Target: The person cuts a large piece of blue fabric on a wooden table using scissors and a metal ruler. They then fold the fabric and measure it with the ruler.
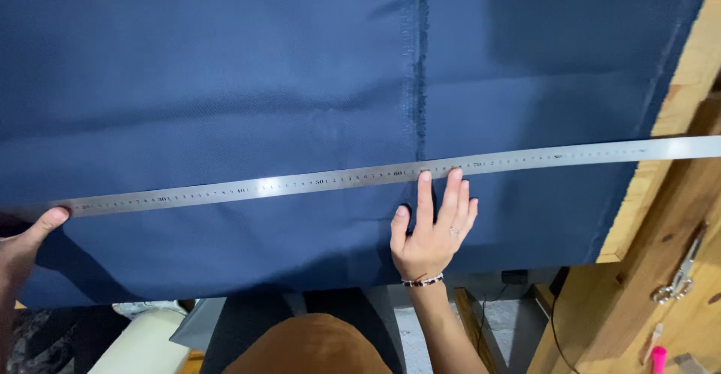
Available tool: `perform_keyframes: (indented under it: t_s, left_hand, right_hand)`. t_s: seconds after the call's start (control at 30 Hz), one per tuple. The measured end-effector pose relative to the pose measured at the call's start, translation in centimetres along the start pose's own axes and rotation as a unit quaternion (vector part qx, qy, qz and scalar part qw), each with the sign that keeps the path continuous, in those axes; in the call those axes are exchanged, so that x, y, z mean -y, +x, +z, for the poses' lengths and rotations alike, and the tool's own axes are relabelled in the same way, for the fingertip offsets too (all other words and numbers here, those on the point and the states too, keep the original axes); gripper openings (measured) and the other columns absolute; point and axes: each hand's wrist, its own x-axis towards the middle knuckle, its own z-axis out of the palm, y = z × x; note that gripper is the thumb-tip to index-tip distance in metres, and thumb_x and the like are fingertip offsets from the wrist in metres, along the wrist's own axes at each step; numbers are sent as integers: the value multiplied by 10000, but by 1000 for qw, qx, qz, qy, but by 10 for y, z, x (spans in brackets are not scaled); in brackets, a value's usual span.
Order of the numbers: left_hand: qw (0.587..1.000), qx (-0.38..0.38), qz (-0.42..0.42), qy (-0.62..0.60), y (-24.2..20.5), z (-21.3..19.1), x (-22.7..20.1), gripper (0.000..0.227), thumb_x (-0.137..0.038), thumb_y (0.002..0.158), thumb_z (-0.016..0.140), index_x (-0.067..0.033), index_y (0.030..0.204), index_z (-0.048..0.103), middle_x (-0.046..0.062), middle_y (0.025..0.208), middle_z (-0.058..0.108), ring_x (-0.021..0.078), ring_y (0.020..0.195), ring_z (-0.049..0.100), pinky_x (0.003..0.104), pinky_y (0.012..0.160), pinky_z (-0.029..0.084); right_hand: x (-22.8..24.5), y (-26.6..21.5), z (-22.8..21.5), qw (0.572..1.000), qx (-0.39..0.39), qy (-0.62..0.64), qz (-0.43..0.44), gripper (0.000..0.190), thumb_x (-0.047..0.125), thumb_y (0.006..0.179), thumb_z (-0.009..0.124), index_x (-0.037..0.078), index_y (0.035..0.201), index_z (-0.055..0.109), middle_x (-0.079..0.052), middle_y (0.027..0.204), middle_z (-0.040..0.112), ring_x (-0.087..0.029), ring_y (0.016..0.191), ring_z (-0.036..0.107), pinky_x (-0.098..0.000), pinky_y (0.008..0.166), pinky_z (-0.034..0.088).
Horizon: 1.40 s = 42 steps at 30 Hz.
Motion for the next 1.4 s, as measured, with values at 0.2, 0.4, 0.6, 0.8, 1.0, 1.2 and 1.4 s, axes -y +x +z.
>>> perform_keyframes:
  t_s: [0.2, 0.4, 0.6, 0.8, 1.0, 1.2, 1.4]
  left_hand:
    - [999, 46, 12, 3, -5, -4, -8, 536, -352, 1038, 702, -19, 1444, 591, 183, 1396, 582, 305, 1261, 537, 474, 1056, 390]
    - [995, 74, 66, -20, 2, -3, 7, 516, -321, 1037, 642, -34, 1458, 560, 161, 1454, 551, 268, 1355, 493, 462, 1186, 325]
    - [995, -7, 102, 4, 7, -3, 19, 514, -273, 1000, 793, -12, 1411, 629, 217, 1381, 616, 318, 1259, 564, 464, 1068, 416]
    - [965, -147, 94, 194, -17, -12, -21, 718, -608, 841, 1015, -1, 1085, 719, 170, 1011, 755, 296, 886, 732, 445, 697, 568]
    - [959, -209, 13, 192, -47, -16, -68, 1166, -766, 563, 890, 30, 1316, 494, 259, 1242, 530, 496, 1111, 591, 605, 882, 463]
    - [956, -211, 18, 203, -71, -30, -103, 1259, -855, 532, 791, 74, 1297, 419, 281, 1234, 536, 504, 1095, 614, 575, 892, 500]
    - [970, -193, 11, 149, -90, -39, -120, 1235, -861, 472, 765, 19, 1270, 425, 261, 1365, 465, 534, 1161, 587, 619, 951, 476]
  right_hand:
    - [-3, -3, 3, 1000, 20, -9, -2, 552, 423, 1077, 381, 89, 1462, 593, -283, 1557, 446, -466, 1424, 468, -605, 1190, 345]
    - [-1, -3, 5, 1000, -5, -13, -3, 530, 391, 1089, 371, 83, 1452, 603, -279, 1556, 451, -437, 1446, 458, -625, 1175, 379]
    - [0, -2, 1, 1000, 6, -6, -4, 547, 413, 1087, 366, 92, 1477, 578, -277, 1567, 443, -451, 1440, 462, -602, 1191, 340]
    - [4, 0, -2, 1000, -28, 0, -14, 518, 366, 1083, 392, 87, 1471, 592, -248, 1577, 442, -407, 1468, 432, -590, 1197, 348]
    - [9, 3, -16, 1000, -12, 6, -17, 531, 357, 1057, 446, 118, 1523, 537, -232, 1607, 426, -432, 1448, 454, -608, 1186, 346]
    - [16, 3, -30, 999, -33, 28, -8, 521, 309, 1045, 462, 134, 1531, 523, -206, 1616, 429, -405, 1479, 424, -601, 1201, 335]
    - [14, -1, -35, 999, -52, 2, -6, 559, 352, 1027, 454, 161, 1550, 501, -171, 1643, 412, -368, 1482, 425, -559, 1207, 328]
